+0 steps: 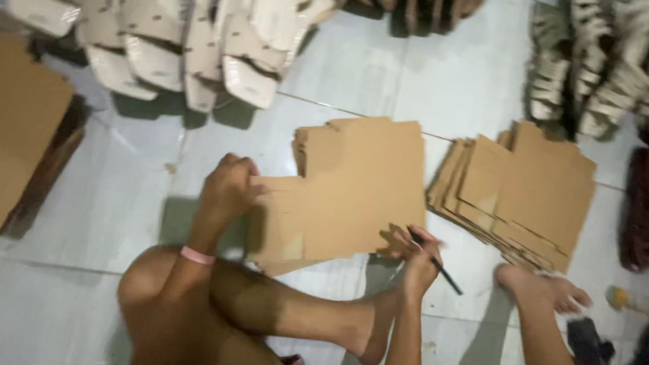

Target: The person sits on the floor and uses a pen to mark rectangular outlines on a stack of flat cardboard pieces. They repeatedly mark a piece, then move it to a separate pile, continuing the process with the remaining stack.

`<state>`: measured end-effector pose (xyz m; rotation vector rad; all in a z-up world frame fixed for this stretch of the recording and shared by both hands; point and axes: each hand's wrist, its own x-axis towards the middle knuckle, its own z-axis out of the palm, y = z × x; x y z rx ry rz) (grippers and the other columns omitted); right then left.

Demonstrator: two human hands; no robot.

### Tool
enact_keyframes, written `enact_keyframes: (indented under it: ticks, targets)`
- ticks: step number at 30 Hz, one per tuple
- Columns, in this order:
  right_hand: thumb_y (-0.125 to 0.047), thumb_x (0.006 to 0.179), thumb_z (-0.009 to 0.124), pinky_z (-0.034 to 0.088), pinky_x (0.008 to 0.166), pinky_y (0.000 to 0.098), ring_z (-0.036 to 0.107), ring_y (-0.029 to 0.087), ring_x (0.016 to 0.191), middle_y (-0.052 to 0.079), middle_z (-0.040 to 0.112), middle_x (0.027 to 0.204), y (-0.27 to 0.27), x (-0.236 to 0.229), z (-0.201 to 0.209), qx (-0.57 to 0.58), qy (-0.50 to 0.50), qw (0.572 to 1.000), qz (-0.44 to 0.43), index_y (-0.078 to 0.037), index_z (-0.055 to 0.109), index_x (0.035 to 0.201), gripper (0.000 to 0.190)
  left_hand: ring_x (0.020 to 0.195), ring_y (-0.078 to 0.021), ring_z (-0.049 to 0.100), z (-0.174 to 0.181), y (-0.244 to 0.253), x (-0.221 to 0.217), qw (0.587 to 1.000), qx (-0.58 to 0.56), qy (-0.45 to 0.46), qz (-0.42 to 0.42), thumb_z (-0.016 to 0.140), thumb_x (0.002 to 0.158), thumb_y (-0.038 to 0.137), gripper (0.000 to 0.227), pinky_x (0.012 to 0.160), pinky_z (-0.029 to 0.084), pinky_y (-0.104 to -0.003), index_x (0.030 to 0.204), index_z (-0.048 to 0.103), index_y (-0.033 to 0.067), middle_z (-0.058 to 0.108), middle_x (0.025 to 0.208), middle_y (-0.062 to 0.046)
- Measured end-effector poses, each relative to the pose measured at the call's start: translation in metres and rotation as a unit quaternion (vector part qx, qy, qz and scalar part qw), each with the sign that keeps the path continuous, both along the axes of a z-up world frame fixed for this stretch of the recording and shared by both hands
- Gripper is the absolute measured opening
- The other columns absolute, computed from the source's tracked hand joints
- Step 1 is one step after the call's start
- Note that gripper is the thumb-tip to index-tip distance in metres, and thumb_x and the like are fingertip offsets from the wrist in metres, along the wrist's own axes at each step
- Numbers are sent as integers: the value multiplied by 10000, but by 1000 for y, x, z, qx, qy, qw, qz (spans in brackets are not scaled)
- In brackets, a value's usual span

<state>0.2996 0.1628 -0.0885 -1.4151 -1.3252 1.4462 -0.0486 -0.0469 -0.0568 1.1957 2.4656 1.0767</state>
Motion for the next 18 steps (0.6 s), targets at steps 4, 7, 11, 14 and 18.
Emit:
enact_keyframes:
  ticks: [4,7,11,14,18]
  targets:
    - [-120,944,782,570,746,322,688,231,902,138,734,1066,-40,-77,28,102,-28,971,213,18,739,1122,230,646,-300,700,15,0,-13,971,-93,-220,-29,848,771,288,298,613,557,-415,851,676,58,704,695,-128]
    - [-46,914,792,597,847,316,722,212,1006,126,744,1111,-61,-131,47,324,-53,879,346,6,767,1061,158,581,-256,711,14,1,-19,940,-146,-303,-62,841,778,312,328,586,565,-394,837,661,44,698,654,-110]
    - [-4,857,806,539,659,280,654,138,756,94,728,870,-98,-189,48,120,3,953,280,12,722,906,99,600,-280,699,0,-1,-29,931,-172,-313,-68,826,793,292,334,612,543,-397,874,653,18,688,644,-147]
    - [31,848,825,559,669,280,660,114,730,112,727,806,-108,-204,36,51,38,968,241,33,634,780,202,654,-294,688,-9,1,-38,946,-153,-272,-90,866,739,298,366,638,535,-401,857,676,9,693,708,-155]
    - [40,855,836,573,666,287,694,138,715,129,744,765,-104,-202,16,109,10,961,255,30,615,704,268,718,-284,699,-11,3,-44,921,-215,-312,-95,859,734,279,338,695,550,-390,877,696,20,713,764,-161]
